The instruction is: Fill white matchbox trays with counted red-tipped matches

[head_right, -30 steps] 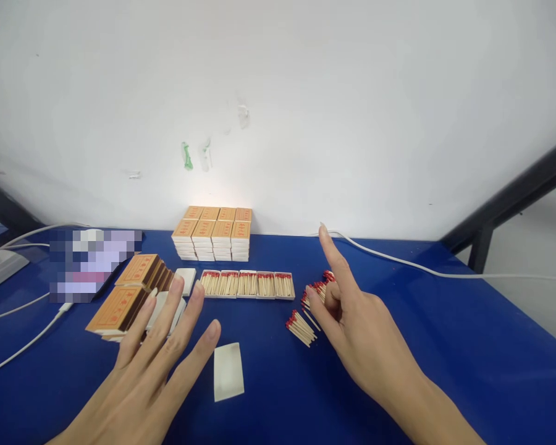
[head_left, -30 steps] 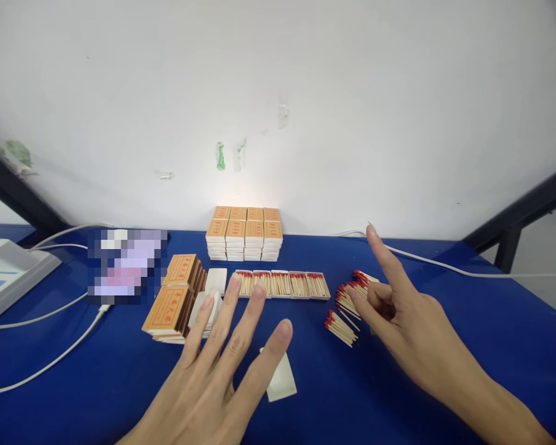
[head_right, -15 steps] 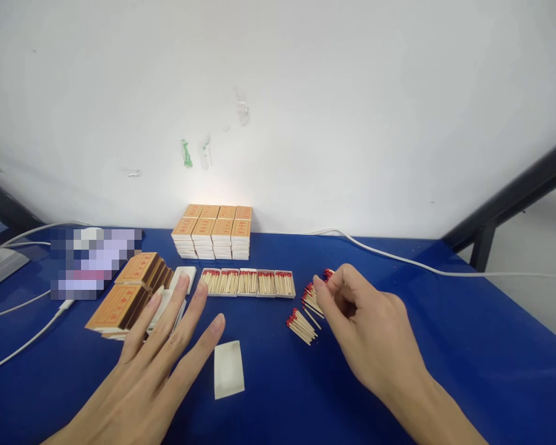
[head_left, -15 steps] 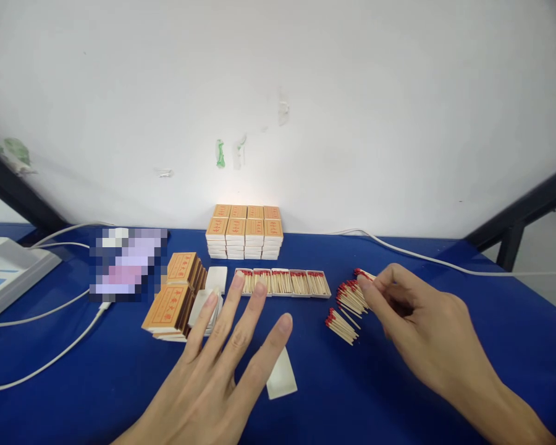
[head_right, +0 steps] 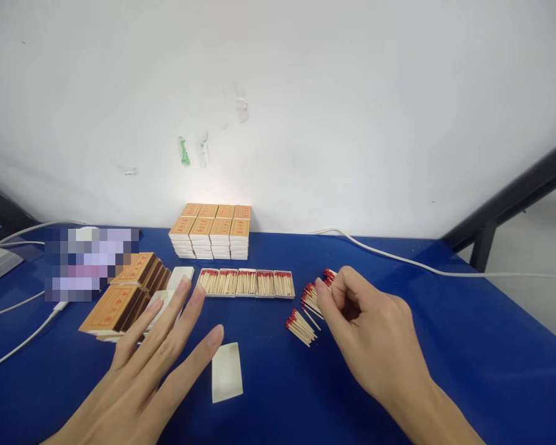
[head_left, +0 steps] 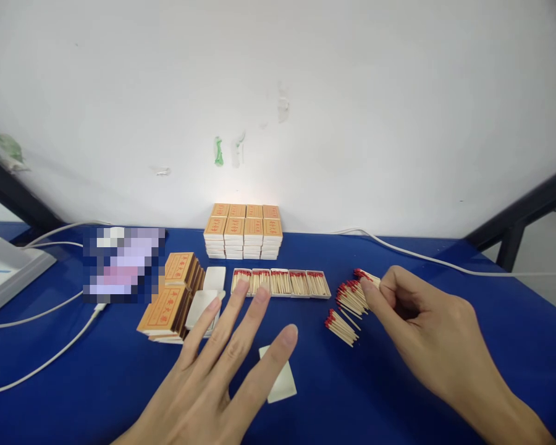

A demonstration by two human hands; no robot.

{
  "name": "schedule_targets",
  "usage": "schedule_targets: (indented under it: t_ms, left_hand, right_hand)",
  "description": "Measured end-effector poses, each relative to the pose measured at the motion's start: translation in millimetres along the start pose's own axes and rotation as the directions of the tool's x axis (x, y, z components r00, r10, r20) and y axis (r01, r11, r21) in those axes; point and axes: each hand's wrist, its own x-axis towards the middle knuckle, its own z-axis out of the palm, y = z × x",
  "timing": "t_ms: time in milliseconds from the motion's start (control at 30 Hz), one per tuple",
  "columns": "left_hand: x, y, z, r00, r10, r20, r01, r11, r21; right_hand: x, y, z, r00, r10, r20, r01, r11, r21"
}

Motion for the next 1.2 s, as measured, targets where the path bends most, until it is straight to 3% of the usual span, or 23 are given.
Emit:
schedule_targets:
  t_ms: [367, 967, 1200]
  left_hand:
    - [2.7, -1.6, 0.2, 1.0, -0.005, 0.015, 0.005, 1.0, 0.02]
    - [3.7, 0.2, -2.4, 0.995, -0.033, 0.091, 0.025, 0.996, 0.09]
    - [1.5, -1.2, 2.4, 0.998, -0.056, 0.007, 0.056, 0.998, -0.014]
  right_hand:
    - [1.0, 1.6, 1.6, 1.0, -0.008, 0.008, 0.008, 0.998, 0.065]
    - [4.6, 3.7, 1.9, 1.0, 0.01, 0.003, -0.01, 1.0, -0.021]
    - [3.1, 2.6, 1.2, 0.999, 0.029, 0.022, -0.028, 1.0, -0.01]
